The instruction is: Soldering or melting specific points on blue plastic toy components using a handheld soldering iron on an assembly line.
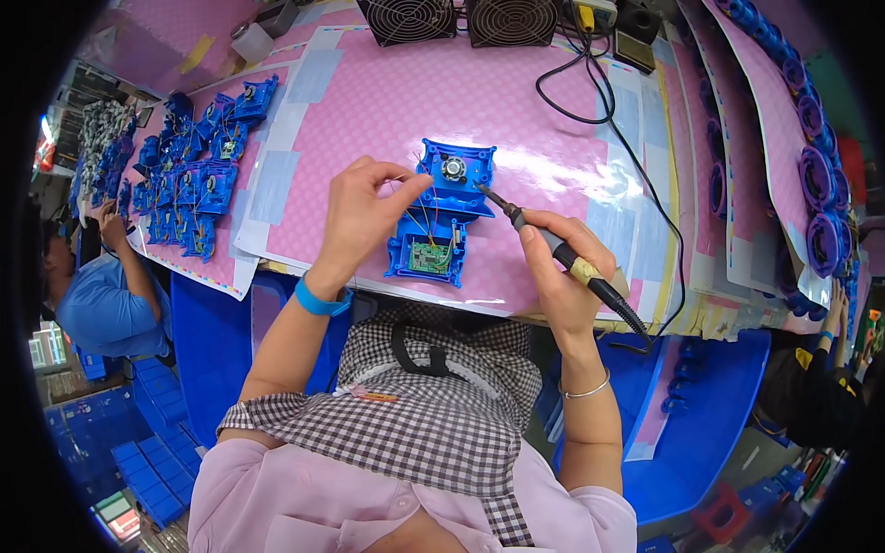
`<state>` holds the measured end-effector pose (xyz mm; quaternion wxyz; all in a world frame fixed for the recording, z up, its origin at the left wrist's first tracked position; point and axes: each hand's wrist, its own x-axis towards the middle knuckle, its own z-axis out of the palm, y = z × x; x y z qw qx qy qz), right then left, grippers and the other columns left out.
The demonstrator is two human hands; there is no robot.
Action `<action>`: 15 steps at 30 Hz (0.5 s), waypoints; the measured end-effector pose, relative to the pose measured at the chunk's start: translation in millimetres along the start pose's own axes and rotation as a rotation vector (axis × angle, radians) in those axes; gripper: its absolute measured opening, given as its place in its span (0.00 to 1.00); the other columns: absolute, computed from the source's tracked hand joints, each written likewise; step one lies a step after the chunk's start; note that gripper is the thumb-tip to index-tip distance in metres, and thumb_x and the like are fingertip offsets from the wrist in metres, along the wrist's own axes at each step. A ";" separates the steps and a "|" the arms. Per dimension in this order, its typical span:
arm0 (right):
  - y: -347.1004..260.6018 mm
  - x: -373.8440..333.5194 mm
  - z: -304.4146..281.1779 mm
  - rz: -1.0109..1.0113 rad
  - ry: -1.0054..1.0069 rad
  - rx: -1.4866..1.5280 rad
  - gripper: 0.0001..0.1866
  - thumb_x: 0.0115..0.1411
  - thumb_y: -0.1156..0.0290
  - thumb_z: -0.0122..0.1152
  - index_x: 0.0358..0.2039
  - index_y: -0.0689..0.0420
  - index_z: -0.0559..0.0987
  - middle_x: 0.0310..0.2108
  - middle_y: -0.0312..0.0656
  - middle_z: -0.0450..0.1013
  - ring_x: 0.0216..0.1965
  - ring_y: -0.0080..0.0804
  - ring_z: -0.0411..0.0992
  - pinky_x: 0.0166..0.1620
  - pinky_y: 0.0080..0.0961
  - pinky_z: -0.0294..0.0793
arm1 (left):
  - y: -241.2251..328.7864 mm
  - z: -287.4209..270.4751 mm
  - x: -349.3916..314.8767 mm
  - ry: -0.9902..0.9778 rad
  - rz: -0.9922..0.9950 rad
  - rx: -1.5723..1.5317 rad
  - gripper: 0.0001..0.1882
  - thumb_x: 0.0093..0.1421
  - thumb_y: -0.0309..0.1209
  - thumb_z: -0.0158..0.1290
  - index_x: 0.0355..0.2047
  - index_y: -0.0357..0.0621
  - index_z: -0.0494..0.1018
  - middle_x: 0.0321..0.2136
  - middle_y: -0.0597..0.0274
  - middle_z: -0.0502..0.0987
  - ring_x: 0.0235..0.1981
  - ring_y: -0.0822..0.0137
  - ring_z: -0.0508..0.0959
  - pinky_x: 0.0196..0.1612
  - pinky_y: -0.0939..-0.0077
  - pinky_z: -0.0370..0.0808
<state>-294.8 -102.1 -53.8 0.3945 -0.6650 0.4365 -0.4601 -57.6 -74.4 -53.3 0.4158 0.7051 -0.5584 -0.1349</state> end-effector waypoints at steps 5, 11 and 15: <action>-0.5 -3.2 -3.9 0.002 0.027 -0.016 0.09 0.56 0.78 0.63 0.38 0.65 0.81 0.25 0.38 0.76 0.23 0.19 0.71 0.26 0.14 0.68 | 4.7 3.6 -0.7 -0.025 -0.053 -0.045 0.10 0.51 0.33 0.61 0.25 0.37 0.79 0.21 0.54 0.75 0.24 0.64 0.76 0.28 0.70 0.70; 2.1 -2.8 -0.1 0.009 0.000 0.012 0.09 0.56 0.77 0.63 0.38 0.64 0.81 0.25 0.37 0.76 0.23 0.18 0.70 0.27 0.14 0.68 | 19.7 -1.9 -7.0 0.047 0.000 -0.151 0.06 0.53 0.27 0.59 0.26 0.36 0.78 0.23 0.55 0.78 0.24 0.66 0.77 0.27 0.71 0.71; 1.4 -2.9 -1.6 -0.003 -0.014 0.015 0.09 0.56 0.77 0.63 0.38 0.64 0.81 0.26 0.37 0.76 0.23 0.18 0.71 0.27 0.13 0.68 | 26.1 4.5 -3.4 -0.057 -0.203 -0.365 0.05 0.53 0.25 0.59 0.28 0.36 0.78 0.26 0.56 0.79 0.25 0.67 0.77 0.28 0.71 0.72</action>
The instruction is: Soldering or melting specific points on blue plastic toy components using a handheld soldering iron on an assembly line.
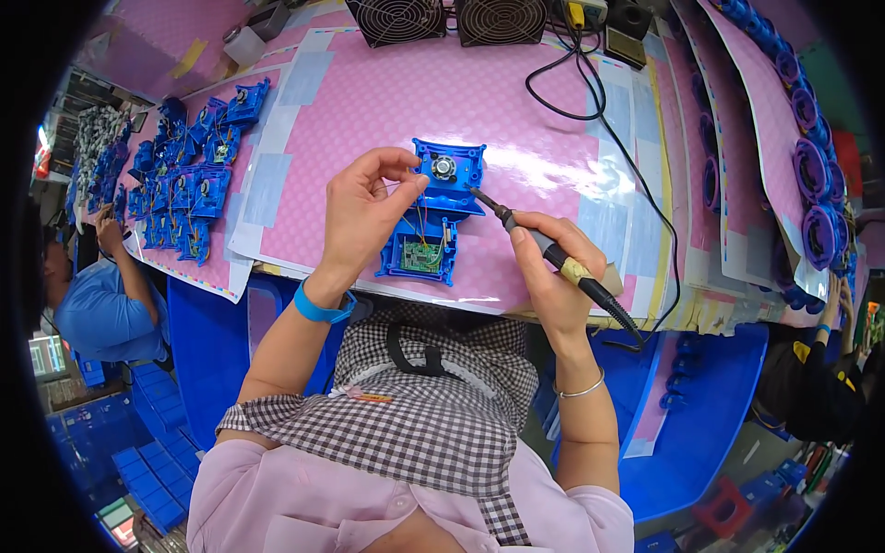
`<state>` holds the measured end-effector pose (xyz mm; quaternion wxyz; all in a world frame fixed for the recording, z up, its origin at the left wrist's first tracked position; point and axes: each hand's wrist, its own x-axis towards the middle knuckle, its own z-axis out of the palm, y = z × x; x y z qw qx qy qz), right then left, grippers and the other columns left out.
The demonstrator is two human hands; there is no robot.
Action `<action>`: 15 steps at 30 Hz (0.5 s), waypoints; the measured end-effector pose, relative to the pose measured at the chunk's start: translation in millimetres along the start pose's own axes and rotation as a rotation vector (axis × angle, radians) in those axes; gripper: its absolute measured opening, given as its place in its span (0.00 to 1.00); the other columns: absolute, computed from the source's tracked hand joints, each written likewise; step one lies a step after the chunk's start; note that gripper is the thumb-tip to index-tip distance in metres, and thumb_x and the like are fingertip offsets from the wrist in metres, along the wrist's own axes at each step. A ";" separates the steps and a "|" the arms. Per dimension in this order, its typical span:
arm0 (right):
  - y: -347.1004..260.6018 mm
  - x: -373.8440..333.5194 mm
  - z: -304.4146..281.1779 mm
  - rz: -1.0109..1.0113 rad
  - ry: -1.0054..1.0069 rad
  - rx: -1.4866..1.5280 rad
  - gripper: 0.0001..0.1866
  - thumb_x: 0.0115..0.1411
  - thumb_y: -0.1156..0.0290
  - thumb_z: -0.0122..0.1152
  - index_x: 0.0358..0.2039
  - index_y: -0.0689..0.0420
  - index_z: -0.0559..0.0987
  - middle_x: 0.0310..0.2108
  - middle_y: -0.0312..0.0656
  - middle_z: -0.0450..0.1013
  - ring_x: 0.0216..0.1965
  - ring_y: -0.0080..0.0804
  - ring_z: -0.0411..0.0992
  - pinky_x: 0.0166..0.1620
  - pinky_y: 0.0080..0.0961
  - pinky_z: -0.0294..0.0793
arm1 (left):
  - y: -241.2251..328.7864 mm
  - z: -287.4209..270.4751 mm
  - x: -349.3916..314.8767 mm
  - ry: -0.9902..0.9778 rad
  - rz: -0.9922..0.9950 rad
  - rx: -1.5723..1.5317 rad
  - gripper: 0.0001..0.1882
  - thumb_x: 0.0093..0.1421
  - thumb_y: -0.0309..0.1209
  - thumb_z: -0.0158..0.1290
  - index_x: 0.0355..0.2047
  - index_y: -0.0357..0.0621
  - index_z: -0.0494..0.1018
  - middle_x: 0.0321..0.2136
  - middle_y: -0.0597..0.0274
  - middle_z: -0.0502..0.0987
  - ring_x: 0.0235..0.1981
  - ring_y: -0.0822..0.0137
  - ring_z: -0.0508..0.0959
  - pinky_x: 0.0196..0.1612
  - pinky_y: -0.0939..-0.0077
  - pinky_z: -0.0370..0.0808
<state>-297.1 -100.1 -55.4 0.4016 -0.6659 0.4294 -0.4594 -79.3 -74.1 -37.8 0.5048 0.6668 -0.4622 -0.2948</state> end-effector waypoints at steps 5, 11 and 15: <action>-0.5 0.6 -0.9 0.023 0.049 -0.009 0.09 0.56 0.77 0.63 0.38 0.65 0.81 0.26 0.37 0.76 0.23 0.18 0.71 0.26 0.13 0.68 | -3.0 3.0 6.3 -0.112 0.260 0.233 0.05 0.53 0.26 0.59 0.30 0.38 0.80 0.26 0.56 0.80 0.24 0.64 0.77 0.29 0.71 0.72; 0.9 -0.5 2.9 0.016 0.016 0.002 0.09 0.56 0.77 0.63 0.38 0.65 0.81 0.25 0.37 0.76 0.22 0.18 0.70 0.26 0.13 0.68 | -7.2 6.8 8.4 -0.198 0.330 0.415 0.06 0.52 0.27 0.59 0.30 0.39 0.81 0.27 0.53 0.80 0.27 0.59 0.79 0.31 0.69 0.75; 0.3 -1.4 2.1 0.013 0.010 0.001 0.09 0.56 0.77 0.63 0.38 0.64 0.81 0.25 0.37 0.76 0.22 0.18 0.70 0.26 0.13 0.68 | -6.3 8.9 7.2 -0.196 0.320 0.424 0.06 0.52 0.27 0.59 0.30 0.39 0.81 0.27 0.54 0.80 0.27 0.59 0.79 0.31 0.69 0.75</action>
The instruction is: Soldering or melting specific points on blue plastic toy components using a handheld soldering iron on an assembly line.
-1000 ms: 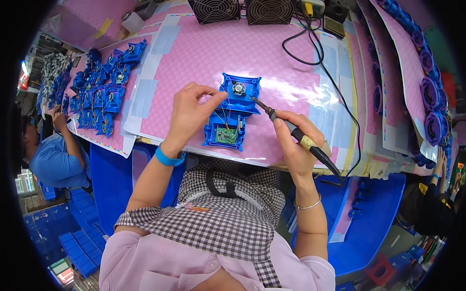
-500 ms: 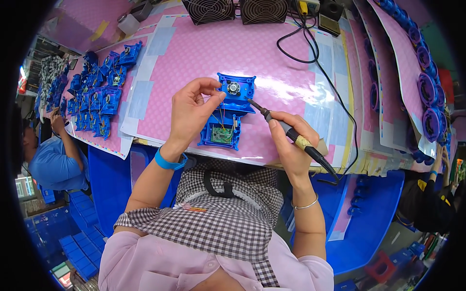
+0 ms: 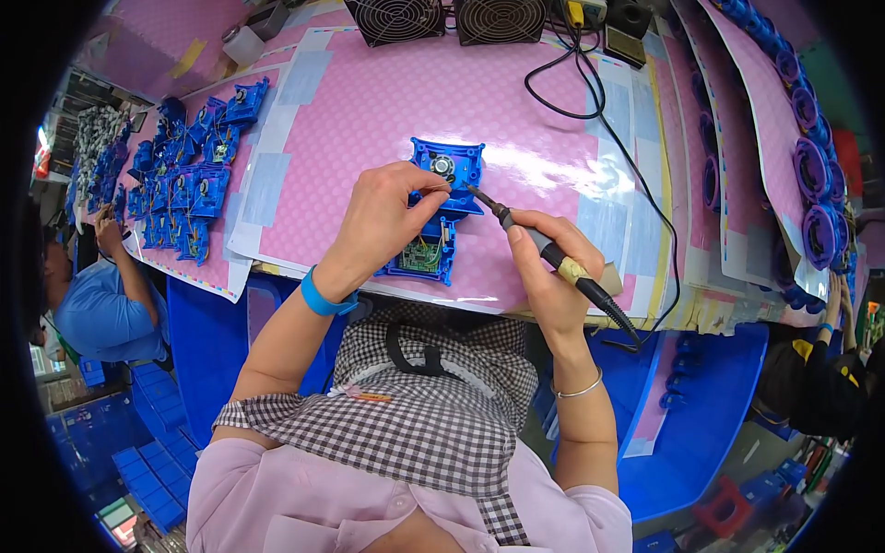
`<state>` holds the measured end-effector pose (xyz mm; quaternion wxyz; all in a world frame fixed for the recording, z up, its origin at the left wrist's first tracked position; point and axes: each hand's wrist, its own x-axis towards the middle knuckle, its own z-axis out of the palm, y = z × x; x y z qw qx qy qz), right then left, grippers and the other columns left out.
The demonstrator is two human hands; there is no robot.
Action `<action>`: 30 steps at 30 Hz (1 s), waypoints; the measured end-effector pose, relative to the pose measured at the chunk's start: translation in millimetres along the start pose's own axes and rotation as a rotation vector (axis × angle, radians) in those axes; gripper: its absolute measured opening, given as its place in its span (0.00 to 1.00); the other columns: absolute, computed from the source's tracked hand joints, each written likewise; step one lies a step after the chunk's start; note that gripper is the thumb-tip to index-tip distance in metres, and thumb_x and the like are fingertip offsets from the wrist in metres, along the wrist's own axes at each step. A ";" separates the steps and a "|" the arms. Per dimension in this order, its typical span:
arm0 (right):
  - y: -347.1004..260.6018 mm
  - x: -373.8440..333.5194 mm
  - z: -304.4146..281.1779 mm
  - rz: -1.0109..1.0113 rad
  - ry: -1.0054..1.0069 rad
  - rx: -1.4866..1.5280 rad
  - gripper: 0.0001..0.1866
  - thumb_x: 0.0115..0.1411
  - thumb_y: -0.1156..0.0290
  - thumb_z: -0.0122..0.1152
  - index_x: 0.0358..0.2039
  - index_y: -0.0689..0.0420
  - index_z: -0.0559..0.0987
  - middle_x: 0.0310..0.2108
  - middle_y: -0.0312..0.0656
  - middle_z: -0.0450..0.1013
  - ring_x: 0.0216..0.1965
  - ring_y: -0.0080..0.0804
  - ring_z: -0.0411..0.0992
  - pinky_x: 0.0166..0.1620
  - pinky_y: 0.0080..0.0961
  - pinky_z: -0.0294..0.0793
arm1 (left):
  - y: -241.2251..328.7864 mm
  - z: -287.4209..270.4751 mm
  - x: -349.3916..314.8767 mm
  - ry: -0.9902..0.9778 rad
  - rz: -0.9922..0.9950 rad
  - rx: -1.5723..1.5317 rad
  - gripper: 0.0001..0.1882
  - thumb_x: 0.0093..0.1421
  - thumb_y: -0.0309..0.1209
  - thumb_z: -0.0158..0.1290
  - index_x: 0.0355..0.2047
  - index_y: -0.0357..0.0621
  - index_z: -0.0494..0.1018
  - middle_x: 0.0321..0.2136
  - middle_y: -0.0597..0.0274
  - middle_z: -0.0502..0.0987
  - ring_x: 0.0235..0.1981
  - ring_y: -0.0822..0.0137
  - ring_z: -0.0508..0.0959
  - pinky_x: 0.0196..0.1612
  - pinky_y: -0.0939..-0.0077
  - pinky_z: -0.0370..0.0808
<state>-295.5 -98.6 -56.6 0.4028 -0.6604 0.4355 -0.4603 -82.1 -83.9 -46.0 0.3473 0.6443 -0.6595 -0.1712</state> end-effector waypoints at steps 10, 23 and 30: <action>-0.1 -0.4 -0.5 0.009 0.007 0.008 0.09 0.56 0.77 0.63 0.39 0.64 0.81 0.25 0.37 0.76 0.23 0.18 0.71 0.26 0.13 0.67 | -0.1 1.7 0.9 -0.017 -0.021 -0.005 0.06 0.53 0.29 0.57 0.29 0.39 0.79 0.26 0.51 0.78 0.29 0.52 0.78 0.33 0.59 0.73; -3.9 -3.4 -4.0 0.013 0.028 -0.019 0.10 0.56 0.76 0.63 0.39 0.65 0.81 0.25 0.39 0.76 0.22 0.19 0.71 0.26 0.13 0.68 | -0.3 2.3 0.5 -0.009 0.000 -0.010 0.06 0.53 0.29 0.56 0.28 0.39 0.79 0.25 0.51 0.77 0.29 0.51 0.78 0.33 0.59 0.73; -2.1 -4.2 -5.0 0.010 0.049 -0.025 0.10 0.56 0.76 0.63 0.39 0.66 0.80 0.25 0.40 0.76 0.22 0.20 0.71 0.26 0.14 0.68 | 0.4 3.0 0.9 -0.015 -0.016 -0.008 0.06 0.53 0.29 0.56 0.28 0.39 0.79 0.26 0.50 0.77 0.29 0.51 0.78 0.34 0.58 0.74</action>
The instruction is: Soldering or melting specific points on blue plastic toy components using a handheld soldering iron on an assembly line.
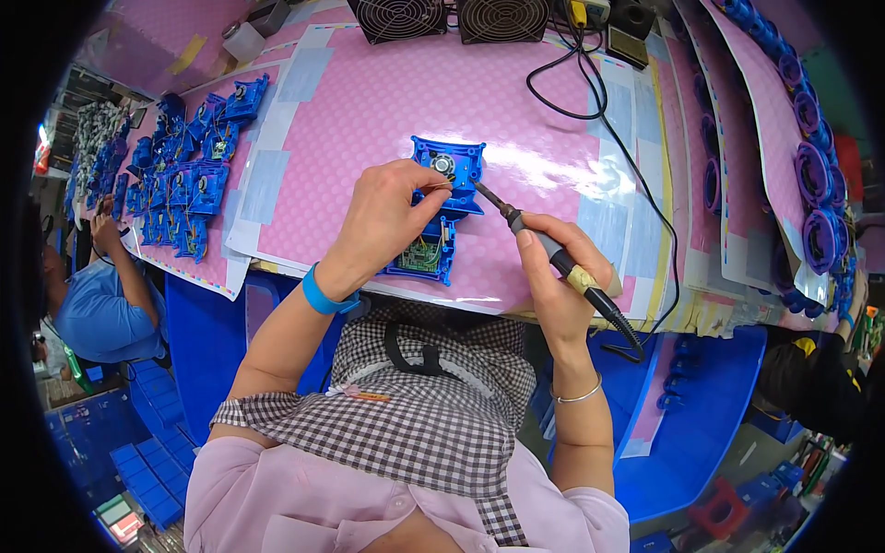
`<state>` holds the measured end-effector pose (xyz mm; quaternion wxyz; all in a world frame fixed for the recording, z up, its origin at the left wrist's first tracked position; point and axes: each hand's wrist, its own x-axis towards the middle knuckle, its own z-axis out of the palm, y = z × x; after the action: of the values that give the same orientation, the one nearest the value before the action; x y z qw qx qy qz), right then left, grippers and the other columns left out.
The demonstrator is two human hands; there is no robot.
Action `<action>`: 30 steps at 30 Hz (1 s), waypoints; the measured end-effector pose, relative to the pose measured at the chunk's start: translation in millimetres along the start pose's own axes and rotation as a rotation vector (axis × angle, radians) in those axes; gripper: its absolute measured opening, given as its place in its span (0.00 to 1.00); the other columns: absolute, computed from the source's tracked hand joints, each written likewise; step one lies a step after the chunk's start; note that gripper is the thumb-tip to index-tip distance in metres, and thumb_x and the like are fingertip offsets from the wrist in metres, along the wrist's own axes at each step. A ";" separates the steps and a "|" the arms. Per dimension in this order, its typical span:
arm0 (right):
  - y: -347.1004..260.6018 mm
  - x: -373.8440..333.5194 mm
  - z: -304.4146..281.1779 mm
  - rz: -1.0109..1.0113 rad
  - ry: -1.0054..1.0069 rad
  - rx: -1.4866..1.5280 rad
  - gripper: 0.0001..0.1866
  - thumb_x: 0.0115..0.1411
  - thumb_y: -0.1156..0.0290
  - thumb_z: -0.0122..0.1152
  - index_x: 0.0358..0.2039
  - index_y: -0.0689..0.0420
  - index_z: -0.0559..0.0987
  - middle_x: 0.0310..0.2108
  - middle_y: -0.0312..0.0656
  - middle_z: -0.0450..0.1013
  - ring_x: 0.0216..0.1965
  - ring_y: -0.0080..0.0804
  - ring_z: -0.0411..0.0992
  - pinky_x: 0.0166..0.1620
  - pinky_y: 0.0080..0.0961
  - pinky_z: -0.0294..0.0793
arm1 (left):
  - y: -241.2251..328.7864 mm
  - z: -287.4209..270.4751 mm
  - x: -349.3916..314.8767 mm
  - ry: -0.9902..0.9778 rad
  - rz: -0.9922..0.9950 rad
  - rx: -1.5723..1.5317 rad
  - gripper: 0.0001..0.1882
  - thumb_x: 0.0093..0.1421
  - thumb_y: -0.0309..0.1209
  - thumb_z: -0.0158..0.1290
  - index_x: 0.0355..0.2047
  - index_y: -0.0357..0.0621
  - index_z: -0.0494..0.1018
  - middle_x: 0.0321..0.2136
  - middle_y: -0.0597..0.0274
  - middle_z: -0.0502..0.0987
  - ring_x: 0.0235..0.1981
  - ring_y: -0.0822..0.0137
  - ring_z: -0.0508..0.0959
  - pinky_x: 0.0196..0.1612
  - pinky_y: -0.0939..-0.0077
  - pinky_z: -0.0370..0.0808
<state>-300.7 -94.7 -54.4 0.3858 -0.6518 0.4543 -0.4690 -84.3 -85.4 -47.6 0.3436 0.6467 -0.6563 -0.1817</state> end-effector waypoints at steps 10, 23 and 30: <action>-3.2 -3.1 -1.7 0.043 0.042 0.046 0.09 0.55 0.77 0.64 0.37 0.65 0.81 0.25 0.38 0.76 0.23 0.18 0.71 0.26 0.13 0.67 | 0.8 -0.1 0.2 0.004 0.004 0.011 0.06 0.53 0.28 0.55 0.28 0.38 0.78 0.26 0.49 0.77 0.30 0.50 0.78 0.35 0.58 0.74; -10.6 -1.7 1.4 0.057 0.043 0.111 0.10 0.57 0.77 0.62 0.40 0.67 0.79 0.26 0.42 0.76 0.23 0.21 0.72 0.28 0.15 0.68 | 0.8 -11.6 -6.5 0.148 -0.168 -0.248 0.07 0.53 0.27 0.59 0.31 0.37 0.80 0.26 0.52 0.79 0.26 0.62 0.78 0.30 0.69 0.73; -9.5 4.8 12.3 -0.064 -0.072 0.052 0.09 0.56 0.77 0.63 0.39 0.65 0.81 0.26 0.38 0.77 0.23 0.18 0.71 0.26 0.13 0.68 | -4.7 -4.1 -7.7 0.235 -0.203 -0.309 0.06 0.52 0.26 0.60 0.29 0.35 0.79 0.24 0.55 0.80 0.25 0.66 0.80 0.29 0.73 0.74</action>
<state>-286.0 -95.6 -47.6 0.4034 -0.6723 0.4068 -0.4688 -78.7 -77.5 -49.6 0.4927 0.6659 -0.5076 -0.2370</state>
